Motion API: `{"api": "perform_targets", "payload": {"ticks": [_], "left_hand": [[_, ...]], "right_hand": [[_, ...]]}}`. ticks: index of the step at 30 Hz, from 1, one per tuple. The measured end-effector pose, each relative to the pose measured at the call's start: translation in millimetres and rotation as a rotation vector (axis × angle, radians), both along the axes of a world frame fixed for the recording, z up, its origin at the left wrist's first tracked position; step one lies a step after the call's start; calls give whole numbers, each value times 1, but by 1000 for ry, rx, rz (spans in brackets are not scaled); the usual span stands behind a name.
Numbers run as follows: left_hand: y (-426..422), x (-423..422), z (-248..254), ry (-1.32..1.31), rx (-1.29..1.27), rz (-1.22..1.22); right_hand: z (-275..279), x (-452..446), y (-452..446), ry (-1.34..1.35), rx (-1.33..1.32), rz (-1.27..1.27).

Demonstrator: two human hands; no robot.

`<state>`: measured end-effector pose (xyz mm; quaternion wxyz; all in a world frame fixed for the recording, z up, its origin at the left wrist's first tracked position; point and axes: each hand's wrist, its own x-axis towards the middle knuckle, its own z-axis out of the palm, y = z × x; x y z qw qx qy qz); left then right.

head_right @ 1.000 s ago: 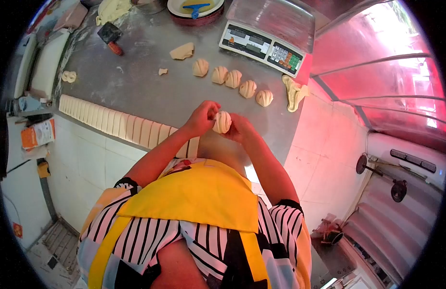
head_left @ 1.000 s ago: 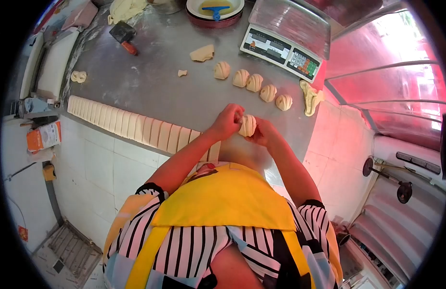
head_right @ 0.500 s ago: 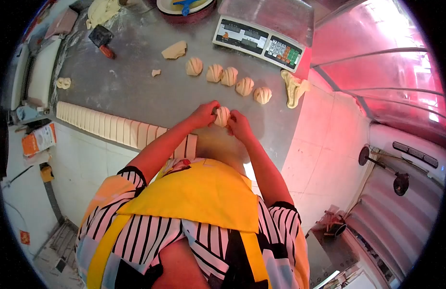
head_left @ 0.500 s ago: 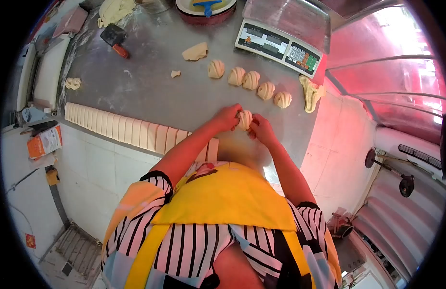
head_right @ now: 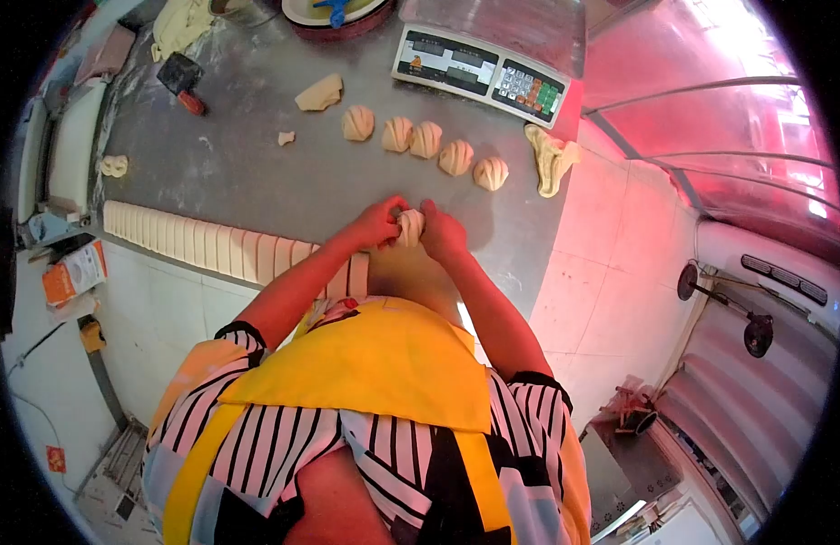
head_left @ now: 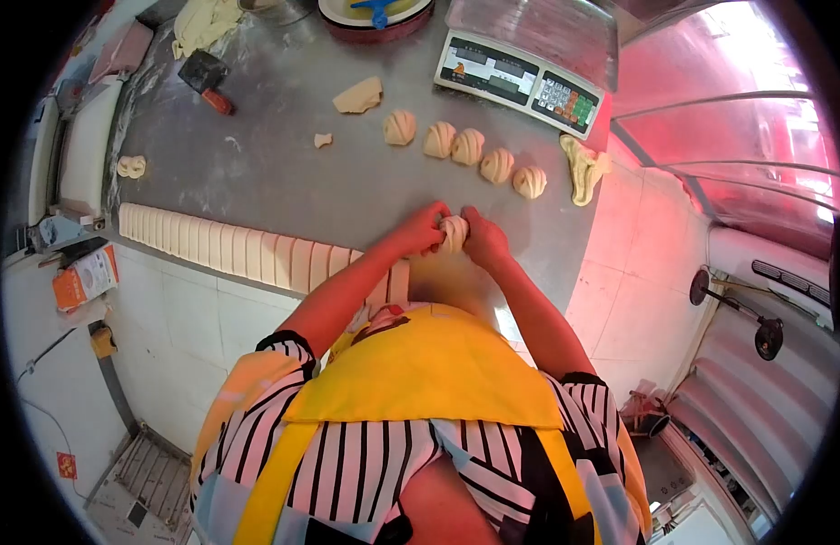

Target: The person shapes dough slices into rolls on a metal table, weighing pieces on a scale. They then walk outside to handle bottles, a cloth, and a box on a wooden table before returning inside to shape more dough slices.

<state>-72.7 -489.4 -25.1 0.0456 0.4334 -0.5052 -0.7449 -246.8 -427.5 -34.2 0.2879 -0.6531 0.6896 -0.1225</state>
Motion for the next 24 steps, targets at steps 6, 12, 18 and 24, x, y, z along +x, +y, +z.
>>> {"api": "perform_targets", "payload": {"ticks": [6,12,18,24], "left_hand": [[26,-8,-26,-210,-902,81],[21,-3,-2,-171,-397,165],[16,-14,18,-311,-384,128],[15,-14,-3,-228,-738,0]], "right_hand": [[5,-13,-2,-669,476,-267],[22,-1,-8,-305,397,-211],[24,-4,-7,-276,349,-224],[26,-1,-1,-180,244,-228]]}}
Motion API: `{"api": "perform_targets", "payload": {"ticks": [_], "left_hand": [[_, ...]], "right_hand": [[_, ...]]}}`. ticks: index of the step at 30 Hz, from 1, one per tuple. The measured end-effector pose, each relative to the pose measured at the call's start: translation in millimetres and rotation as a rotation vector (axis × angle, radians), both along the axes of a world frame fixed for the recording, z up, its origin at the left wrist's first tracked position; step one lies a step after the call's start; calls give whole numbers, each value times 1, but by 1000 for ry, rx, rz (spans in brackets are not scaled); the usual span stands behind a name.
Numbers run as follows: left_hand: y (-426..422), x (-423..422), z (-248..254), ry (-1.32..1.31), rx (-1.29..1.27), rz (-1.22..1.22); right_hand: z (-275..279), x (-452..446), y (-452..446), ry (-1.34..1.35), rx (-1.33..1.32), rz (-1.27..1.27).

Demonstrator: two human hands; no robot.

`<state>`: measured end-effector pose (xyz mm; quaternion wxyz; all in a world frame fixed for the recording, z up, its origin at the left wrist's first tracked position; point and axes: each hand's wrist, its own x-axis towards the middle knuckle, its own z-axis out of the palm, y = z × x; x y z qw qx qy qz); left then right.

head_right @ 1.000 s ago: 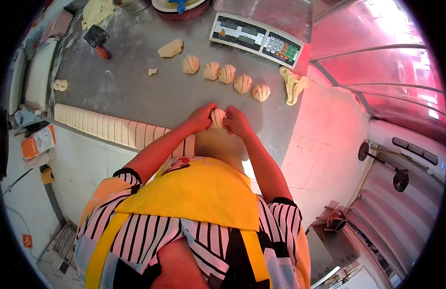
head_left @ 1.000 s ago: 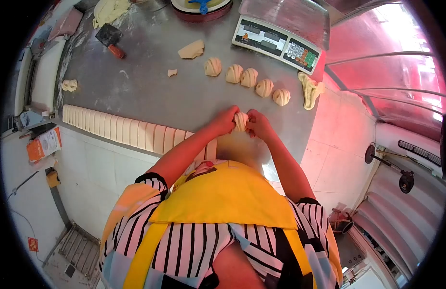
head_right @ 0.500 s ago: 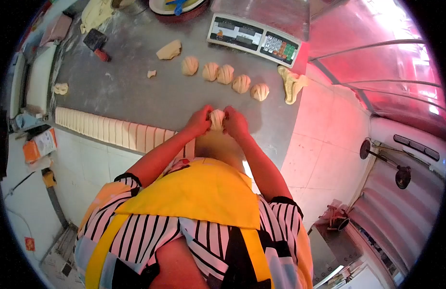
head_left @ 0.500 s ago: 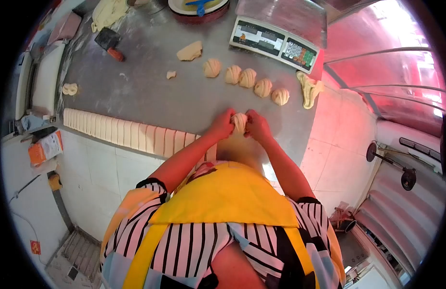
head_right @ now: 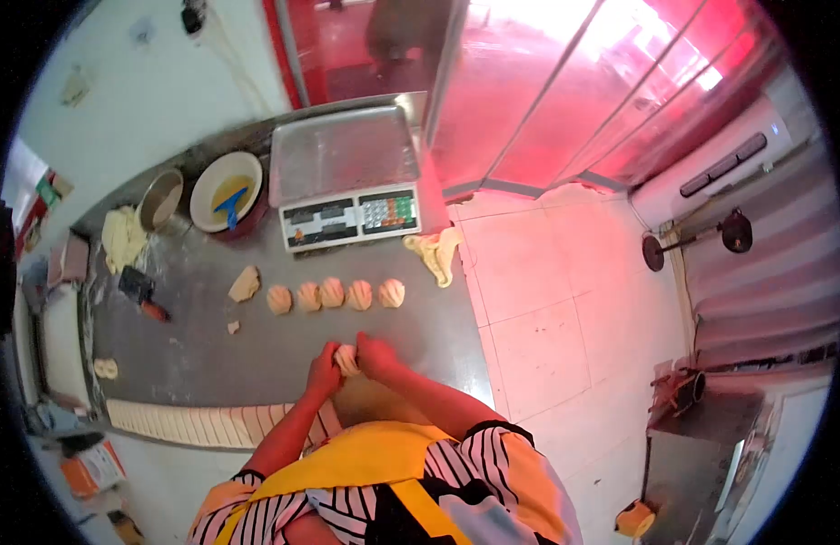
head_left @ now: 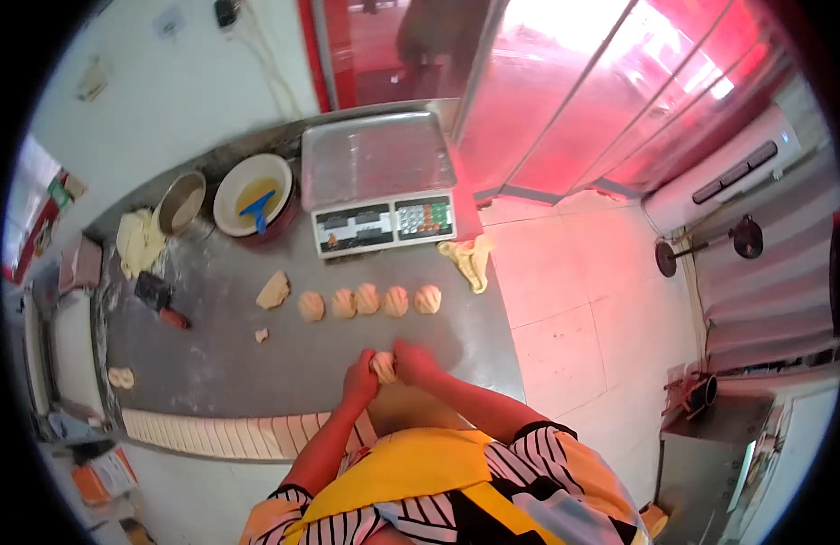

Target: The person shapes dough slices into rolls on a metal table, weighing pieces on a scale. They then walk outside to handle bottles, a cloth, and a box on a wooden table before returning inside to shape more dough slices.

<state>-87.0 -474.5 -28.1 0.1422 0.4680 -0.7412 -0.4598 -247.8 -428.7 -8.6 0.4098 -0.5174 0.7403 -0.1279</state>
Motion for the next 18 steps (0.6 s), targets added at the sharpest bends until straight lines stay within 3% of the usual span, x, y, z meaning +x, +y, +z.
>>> {"api": "perform_targets", "payload": {"ticks": [4,6,7,10,13,18], "left_hand": [[1,0,-6,-6,-71,-12],[-3,1,-8,21,-61,-28],[-5,10,-37,-8,156,32],[-6,9,-12,19,55,-50],[-11,-7,25,-15,570,131],[-7,-12,29,-178,197,13]], "right_hand": [[0,1,-5,183,-11,109],[-7,0,-2,131,-66,77],[-6,-1,2,134,-90,70],[-8,-2,1,135,-171,69],[-36,12,0,149,-190,57],[-37,7,-1,80,-241,7]]}}
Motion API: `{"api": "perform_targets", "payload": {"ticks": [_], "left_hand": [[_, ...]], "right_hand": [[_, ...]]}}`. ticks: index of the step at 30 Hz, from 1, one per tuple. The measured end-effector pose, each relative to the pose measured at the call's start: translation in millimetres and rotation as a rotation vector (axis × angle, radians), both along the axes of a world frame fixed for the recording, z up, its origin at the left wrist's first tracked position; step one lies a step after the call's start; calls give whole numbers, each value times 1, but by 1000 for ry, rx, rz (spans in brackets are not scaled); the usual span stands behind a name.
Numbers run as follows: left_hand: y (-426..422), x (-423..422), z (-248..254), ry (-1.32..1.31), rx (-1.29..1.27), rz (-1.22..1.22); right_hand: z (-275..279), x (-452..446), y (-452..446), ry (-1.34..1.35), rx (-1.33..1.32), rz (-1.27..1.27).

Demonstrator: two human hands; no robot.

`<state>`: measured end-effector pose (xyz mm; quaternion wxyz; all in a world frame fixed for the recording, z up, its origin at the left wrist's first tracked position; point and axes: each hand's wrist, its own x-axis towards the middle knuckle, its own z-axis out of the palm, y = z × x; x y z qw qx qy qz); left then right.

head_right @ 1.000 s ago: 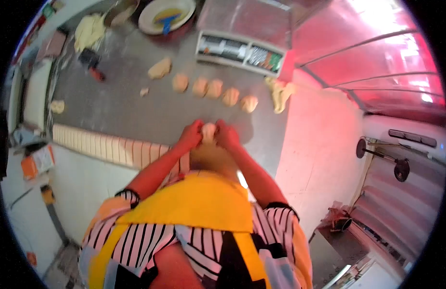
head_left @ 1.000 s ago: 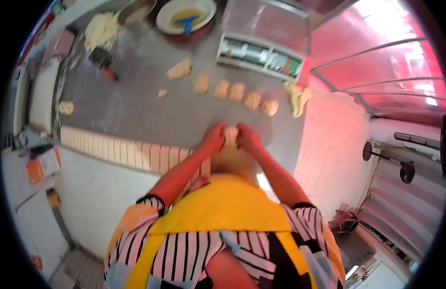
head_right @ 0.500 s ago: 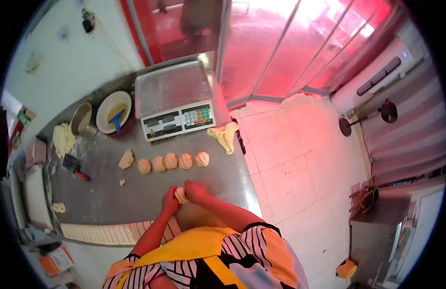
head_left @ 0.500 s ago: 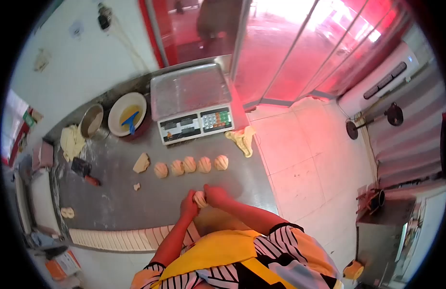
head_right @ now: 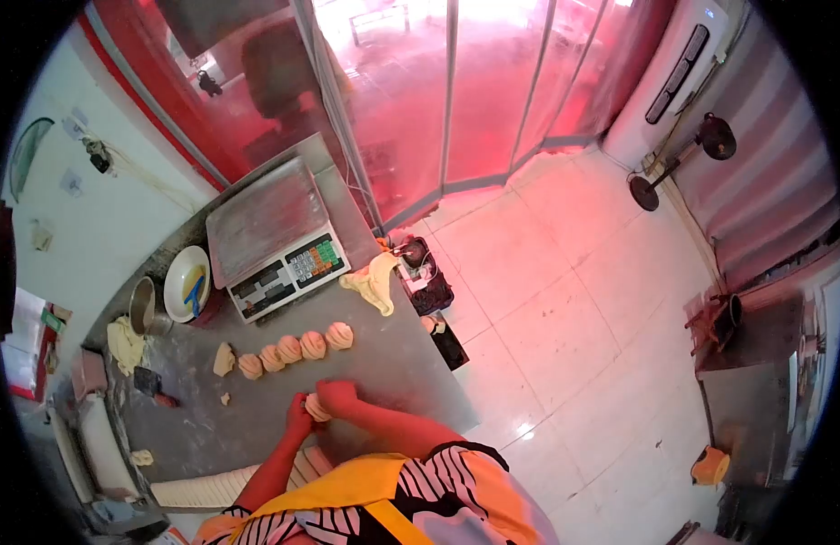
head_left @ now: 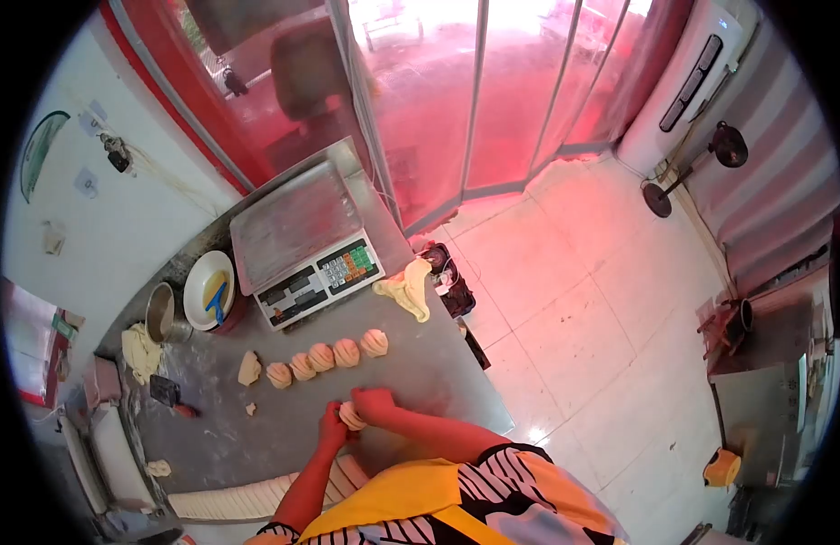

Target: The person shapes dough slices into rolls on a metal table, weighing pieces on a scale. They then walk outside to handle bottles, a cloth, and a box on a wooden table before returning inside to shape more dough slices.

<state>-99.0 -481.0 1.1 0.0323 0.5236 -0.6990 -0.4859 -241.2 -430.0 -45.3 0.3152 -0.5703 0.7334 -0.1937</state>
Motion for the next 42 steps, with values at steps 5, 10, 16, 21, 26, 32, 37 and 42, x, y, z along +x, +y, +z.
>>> {"api": "perform_targets", "payload": {"ticks": [5,10,16,21,26,32,37,42], "left_hand": [[8,-5,-16,132,-211,-89],[25,-66,41,406,408,-28],[3,-4,45,381,311,135],[6,54,34,392,277,295],[19,84,34,337,101,332],[20,121,21,356,6,313],[38,134,7,441,-84,244],[63,124,8,525,47,76]], "right_hand": [[28,-36,11,-704,70,-255],[12,-124,54,-291,-58,-301],[12,-169,25,-396,-2,-385],[20,-177,0,-388,68,-421],[22,-197,32,-150,-112,-249],[55,-26,57,-502,107,193],[37,85,29,-73,137,539],[37,92,39,-371,117,507]]}}
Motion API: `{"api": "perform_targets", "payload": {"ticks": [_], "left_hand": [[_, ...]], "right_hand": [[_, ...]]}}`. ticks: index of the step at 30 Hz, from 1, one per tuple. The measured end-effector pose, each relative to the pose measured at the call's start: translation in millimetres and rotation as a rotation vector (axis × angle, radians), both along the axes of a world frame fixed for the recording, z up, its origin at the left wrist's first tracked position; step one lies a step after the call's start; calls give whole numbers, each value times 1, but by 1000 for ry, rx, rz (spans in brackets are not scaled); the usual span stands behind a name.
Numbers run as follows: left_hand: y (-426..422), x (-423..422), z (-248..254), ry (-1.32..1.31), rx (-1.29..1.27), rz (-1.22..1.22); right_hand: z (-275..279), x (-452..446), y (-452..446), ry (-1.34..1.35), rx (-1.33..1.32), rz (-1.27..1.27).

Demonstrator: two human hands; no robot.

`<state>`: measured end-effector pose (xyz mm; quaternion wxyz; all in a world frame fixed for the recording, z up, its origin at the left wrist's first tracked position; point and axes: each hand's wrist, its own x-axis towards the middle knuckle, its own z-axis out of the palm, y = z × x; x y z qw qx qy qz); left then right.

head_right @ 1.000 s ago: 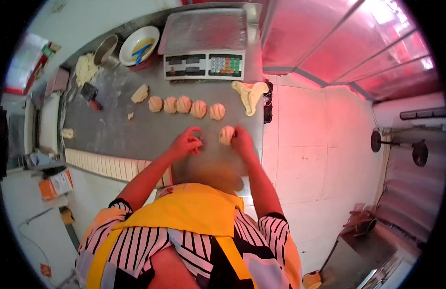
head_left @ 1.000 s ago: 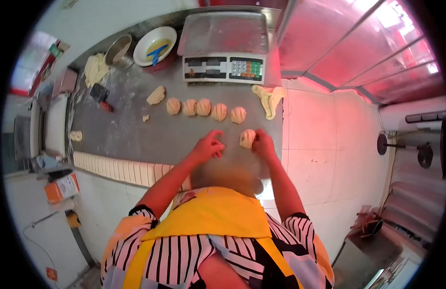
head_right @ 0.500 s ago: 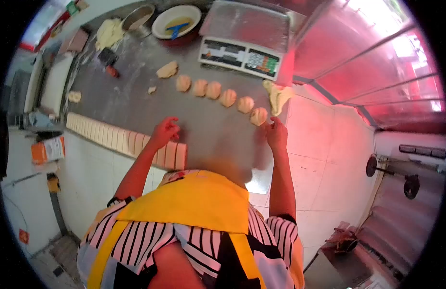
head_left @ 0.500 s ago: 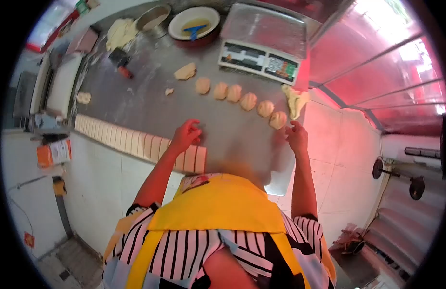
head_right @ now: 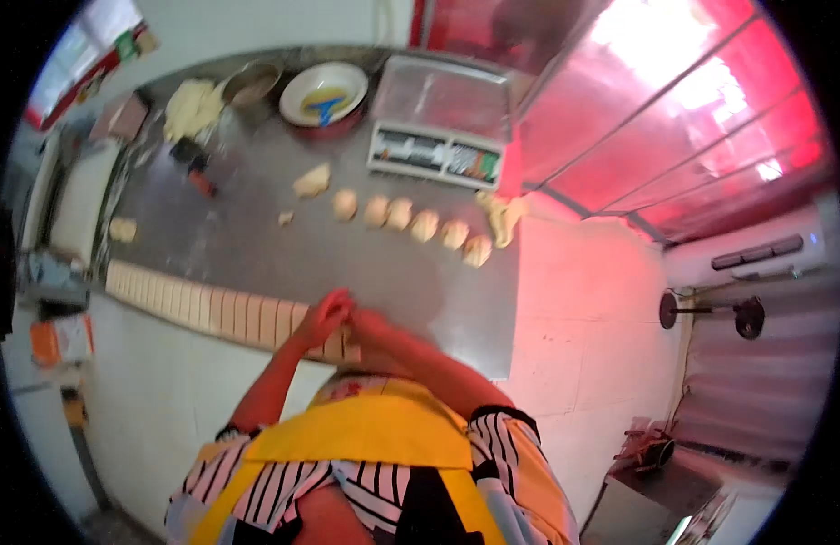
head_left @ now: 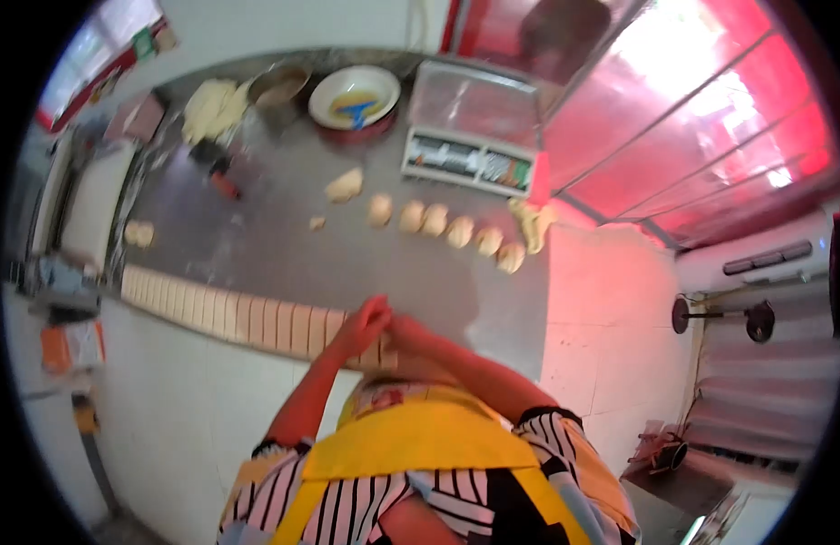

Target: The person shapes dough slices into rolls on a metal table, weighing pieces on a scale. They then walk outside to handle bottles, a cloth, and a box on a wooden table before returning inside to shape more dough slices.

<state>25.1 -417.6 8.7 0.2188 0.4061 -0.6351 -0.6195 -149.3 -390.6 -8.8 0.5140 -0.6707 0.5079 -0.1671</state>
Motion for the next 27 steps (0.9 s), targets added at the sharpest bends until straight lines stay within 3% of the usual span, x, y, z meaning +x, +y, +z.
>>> {"api": "perform_targets", "payload": {"ticks": [2,3,5,8,9,12,15,17,19,21,22,23,24,25,26,27], "left_hand": [[4,3,7,138,170,-164],[4,-5,44,69,62,-293],[8,-21,53,-125,-86,-394],[12,-64,42,-250,-519,-391],[13,-80,27,-250,-685,-365],[20,-113,-30,-277,-770,-389],[17,-127,-20,-207,-395,-229],[-1,-115,-13,-135,245,-107],[-7,-100,-31,-160,328,9],[-8,-82,-61,-376,207,79],[-7,-85,-46,-531,253,78],[6,-103,-3,-832,-144,21],[25,-125,18,-1044,-358,214],[32,-149,35,-1105,-508,311],[39,-172,53,-1167,-650,418],[38,-198,70,-1087,-702,419]], "right_hand": [[54,1,14,34,2,-23],[57,-9,16,-42,14,-126],[65,-39,32,-207,52,-315],[104,-78,49,-36,-168,-350],[91,-87,54,26,-220,-369],[14,-117,76,165,-317,-402],[-13,-130,59,112,-270,-502],[14,-136,54,-42,-150,-695],[36,-169,58,23,-290,-625],[50,-210,83,5,-334,-552],[55,-238,105,-41,-303,-512],[56,-271,125,-86,-269,-471],[51,-307,153,-106,-188,-520],[44,-346,182,-131,-111,-574],[1,-384,211,-333,41,-715],[28,-426,238,-291,207,-839]]}}
